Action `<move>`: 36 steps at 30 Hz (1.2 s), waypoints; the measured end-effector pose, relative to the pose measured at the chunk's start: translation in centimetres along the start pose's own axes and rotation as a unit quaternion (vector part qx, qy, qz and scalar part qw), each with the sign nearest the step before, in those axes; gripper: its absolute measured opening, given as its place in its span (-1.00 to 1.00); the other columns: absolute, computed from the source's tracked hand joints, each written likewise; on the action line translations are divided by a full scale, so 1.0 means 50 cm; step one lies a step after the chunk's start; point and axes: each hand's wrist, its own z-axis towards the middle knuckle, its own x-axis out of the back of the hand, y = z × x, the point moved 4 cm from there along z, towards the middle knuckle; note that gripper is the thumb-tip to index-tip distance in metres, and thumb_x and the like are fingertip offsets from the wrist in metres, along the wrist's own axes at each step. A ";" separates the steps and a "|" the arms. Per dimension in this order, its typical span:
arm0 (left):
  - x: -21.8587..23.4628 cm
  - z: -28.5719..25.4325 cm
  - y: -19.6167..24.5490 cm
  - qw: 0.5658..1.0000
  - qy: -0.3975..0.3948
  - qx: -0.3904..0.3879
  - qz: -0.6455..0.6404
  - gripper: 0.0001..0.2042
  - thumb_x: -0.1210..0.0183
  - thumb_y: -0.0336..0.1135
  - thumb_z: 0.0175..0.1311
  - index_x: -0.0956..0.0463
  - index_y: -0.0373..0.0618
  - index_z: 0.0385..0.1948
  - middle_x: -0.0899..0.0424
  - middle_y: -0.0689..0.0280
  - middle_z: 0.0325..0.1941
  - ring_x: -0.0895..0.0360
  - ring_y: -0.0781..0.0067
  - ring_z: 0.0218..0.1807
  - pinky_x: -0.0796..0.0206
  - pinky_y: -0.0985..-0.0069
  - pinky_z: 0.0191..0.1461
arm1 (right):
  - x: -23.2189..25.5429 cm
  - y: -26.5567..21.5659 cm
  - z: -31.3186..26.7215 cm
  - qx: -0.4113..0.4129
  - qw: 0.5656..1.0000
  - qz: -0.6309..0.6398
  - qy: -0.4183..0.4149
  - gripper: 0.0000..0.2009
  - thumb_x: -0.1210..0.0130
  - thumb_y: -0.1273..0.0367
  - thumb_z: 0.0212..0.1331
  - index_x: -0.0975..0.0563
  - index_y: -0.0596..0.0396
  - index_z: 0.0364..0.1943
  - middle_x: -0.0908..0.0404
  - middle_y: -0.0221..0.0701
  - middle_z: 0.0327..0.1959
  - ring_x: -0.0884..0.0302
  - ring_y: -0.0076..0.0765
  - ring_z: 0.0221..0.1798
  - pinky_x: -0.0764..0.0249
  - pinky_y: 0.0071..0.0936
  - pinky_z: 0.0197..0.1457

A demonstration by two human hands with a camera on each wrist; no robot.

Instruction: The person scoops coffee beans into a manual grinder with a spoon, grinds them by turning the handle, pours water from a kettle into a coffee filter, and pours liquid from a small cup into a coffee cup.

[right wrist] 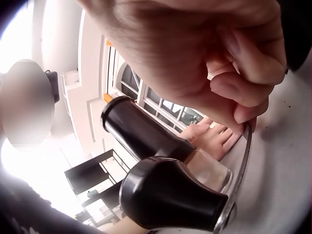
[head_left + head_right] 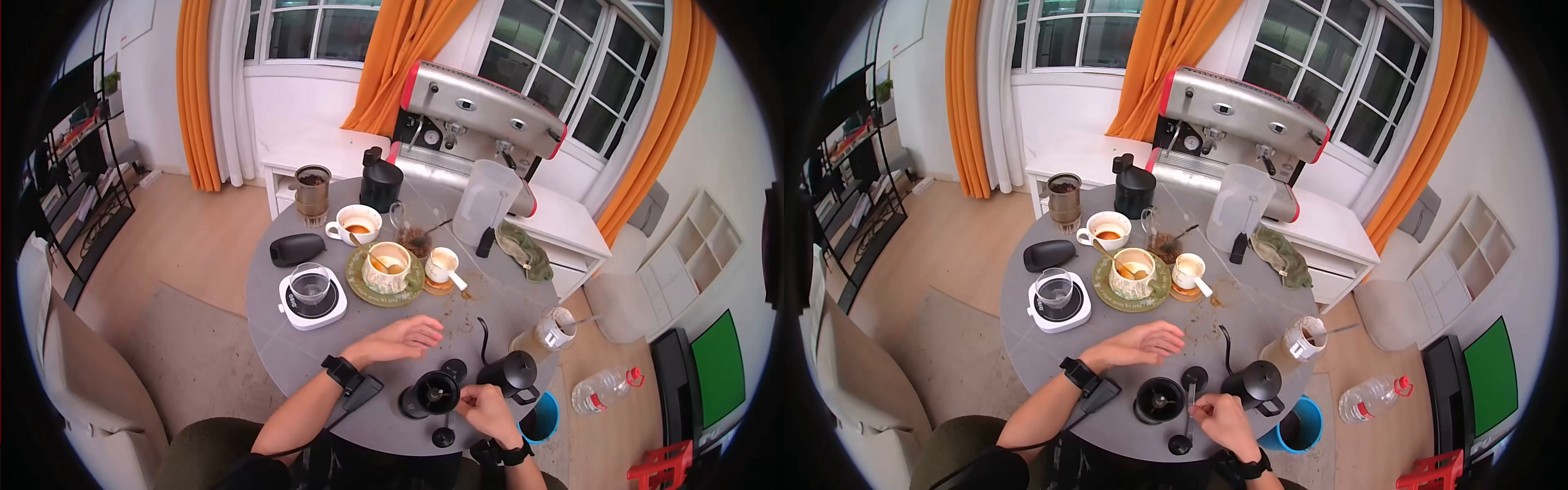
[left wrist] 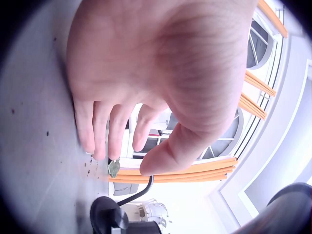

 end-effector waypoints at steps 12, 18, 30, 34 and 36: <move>0.002 0.000 -0.003 1.000 -0.001 -0.017 0.004 -0.46 -0.09 -0.60 0.11 -0.24 -0.08 0.20 -0.41 0.17 0.15 -0.37 0.37 0.20 -0.27 0.42 0.25 | -0.016 -0.004 0.029 -0.002 0.999 -0.024 -0.021 -0.87 -0.16 0.49 0.00 -0.62 0.32 -0.40 -0.61 -0.16 -0.61 -0.62 -0.29 -0.55 -0.49 -0.43 -0.37; 0.004 0.002 -0.007 1.000 -0.001 -0.017 0.004 -0.45 -0.08 -0.61 0.10 -0.24 -0.07 0.20 -0.41 0.18 0.15 -0.37 0.36 0.21 -0.28 0.42 0.24 | -0.015 -0.010 0.028 -0.033 0.998 -0.006 -0.046 -0.88 -0.13 0.52 0.04 -0.61 0.34 -0.37 -0.61 -0.25 -0.64 -0.58 -0.43 -0.62 -0.48 -0.49 -0.44; -0.001 0.002 -0.001 1.000 -0.002 -0.025 0.008 -0.44 -0.08 -0.65 0.08 -0.25 -0.10 0.19 -0.42 0.16 0.15 -0.39 0.36 0.19 -0.29 0.41 0.23 | 0.060 -0.121 0.023 0.085 0.985 -0.139 0.051 -0.80 -0.21 0.35 0.05 -0.62 0.26 -0.45 -0.56 -0.06 -0.63 -0.58 -0.01 -0.53 -0.49 -0.28 -0.37; -0.002 0.002 -0.003 1.000 -0.014 -0.011 0.007 -0.42 -0.07 -0.62 0.10 -0.21 -0.09 0.23 -0.38 0.21 0.18 -0.36 0.38 0.21 -0.25 0.41 0.27 | 0.151 -0.234 0.102 0.109 0.980 -0.153 0.066 -0.71 -0.16 0.28 0.14 -0.61 0.28 -0.53 -0.50 -0.21 -0.75 -0.48 -0.30 -0.70 -0.40 -0.39 -0.52; 0.001 0.003 -0.004 1.000 -0.010 -0.009 0.006 -0.43 -0.07 -0.62 0.10 -0.21 -0.10 0.23 -0.38 0.21 0.18 -0.36 0.38 0.21 -0.26 0.41 0.26 | 0.176 -0.258 0.189 0.103 0.988 -0.100 0.063 -0.61 -0.12 0.18 0.19 -0.60 0.27 -0.59 -0.48 -0.33 -0.80 -0.42 -0.49 -0.73 -0.35 -0.44 -0.58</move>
